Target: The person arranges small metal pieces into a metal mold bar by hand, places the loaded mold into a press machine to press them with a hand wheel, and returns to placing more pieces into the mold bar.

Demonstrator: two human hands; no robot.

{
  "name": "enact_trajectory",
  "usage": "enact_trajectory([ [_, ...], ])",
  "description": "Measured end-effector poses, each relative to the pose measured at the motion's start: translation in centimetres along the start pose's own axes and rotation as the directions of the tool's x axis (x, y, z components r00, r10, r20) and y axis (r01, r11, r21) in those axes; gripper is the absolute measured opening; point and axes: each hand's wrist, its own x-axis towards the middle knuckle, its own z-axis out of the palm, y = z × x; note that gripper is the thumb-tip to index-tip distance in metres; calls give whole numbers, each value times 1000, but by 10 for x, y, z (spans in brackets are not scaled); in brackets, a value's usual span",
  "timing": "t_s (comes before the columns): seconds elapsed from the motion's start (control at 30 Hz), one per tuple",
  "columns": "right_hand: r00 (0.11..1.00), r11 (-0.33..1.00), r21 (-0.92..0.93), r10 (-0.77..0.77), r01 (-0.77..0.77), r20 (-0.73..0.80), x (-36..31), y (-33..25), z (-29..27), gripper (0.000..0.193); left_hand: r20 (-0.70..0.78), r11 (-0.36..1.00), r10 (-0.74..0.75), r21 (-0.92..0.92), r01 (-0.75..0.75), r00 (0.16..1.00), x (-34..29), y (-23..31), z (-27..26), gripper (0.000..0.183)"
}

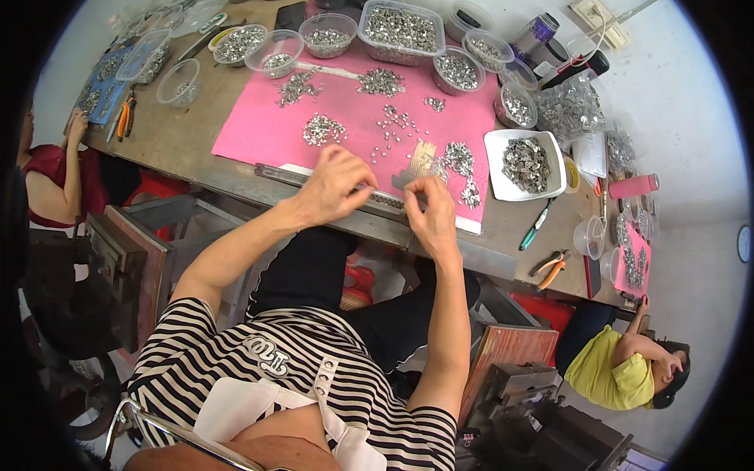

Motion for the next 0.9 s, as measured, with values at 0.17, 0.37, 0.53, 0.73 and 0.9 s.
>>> enact_trajectory([
  [0.17,994,984,-143,-105,105,5,-26,0,7,16,51,998,55,-6,-55,997,1,13,27,13],
  [0.37,976,925,-313,-213,214,38,-28,-5,10,16,48,995,65,72,-68,997,-3,19,32,14],
  [0.53,958,889,-365,-286,276,29,-34,-5,12,18,-45,997,39,66,-35,998,-9,11,20,11],
  [0.73,923,923,-346,-270,168,-274,-50,9,14,21,-187,961,-121,225,162,975,-4,-47,-31,6],
  [0.9,918,940,-327,-211,97,-335,-53,19,20,20,74,933,13,358,-39,997,12,-74,-39,9],
])
